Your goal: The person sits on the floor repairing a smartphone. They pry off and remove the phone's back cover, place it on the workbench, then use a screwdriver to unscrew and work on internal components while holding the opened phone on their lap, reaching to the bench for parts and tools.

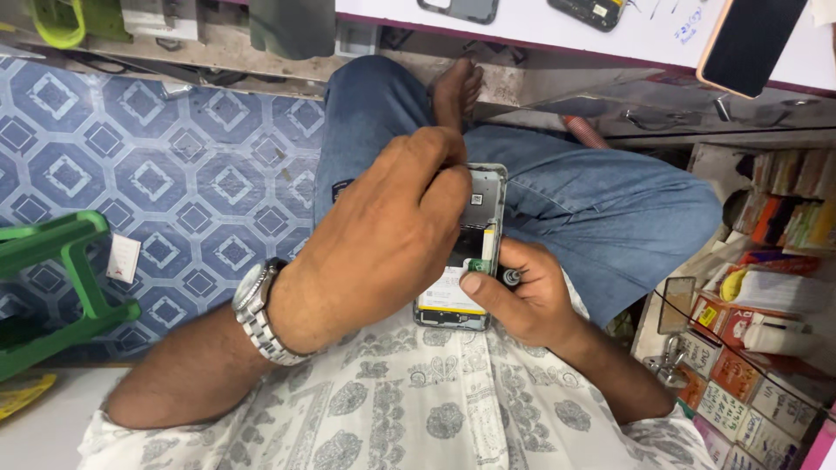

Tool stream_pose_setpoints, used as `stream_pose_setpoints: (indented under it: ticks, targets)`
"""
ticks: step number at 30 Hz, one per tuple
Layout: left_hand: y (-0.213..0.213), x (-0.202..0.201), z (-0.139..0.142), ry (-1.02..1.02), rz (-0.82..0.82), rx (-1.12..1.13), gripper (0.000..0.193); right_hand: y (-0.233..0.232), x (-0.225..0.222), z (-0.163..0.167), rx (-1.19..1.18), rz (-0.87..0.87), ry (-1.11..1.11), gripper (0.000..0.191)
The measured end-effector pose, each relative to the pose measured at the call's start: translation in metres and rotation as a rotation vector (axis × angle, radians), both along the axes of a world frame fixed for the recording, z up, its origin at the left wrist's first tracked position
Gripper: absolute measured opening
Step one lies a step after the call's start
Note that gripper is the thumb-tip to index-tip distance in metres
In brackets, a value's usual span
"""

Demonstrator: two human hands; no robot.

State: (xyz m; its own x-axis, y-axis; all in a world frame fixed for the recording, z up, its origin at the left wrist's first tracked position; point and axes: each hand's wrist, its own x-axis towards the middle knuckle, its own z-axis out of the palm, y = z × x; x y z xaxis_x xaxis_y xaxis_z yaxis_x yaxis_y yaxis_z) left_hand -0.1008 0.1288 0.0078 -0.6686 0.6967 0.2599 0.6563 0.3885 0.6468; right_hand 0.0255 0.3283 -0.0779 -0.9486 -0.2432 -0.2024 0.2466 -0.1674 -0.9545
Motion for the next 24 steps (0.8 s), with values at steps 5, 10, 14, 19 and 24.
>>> stream_pose_setpoints:
  ticks: [5, 10, 14, 19, 24]
  targets:
    - [0.002, 0.006, 0.011, 0.087, 0.013, -0.099, 0.025, -0.003, 0.002, 0.002, 0.100, 0.005, 0.075, 0.023]
    - [0.010, 0.013, 0.016, 0.126, 0.022, -0.286, 0.023, -0.004, 0.007, -0.001, 0.143, -0.006, 0.108, 0.019]
    - [0.015, 0.014, 0.019, 0.175, 0.009, -0.384, 0.020, -0.005, 0.010, -0.003, 0.096, -0.001, 0.090, 0.020]
    - [0.015, 0.015, 0.017, 0.264, -0.014, -0.458, 0.016, -0.002, 0.012, -0.004, 0.139, 0.011, 0.110, 0.015]
    - [0.018, 0.015, 0.009, 0.281, 0.027, -0.423, 0.015, 0.000, 0.010, -0.003, 0.114, -0.004, 0.095, 0.015]
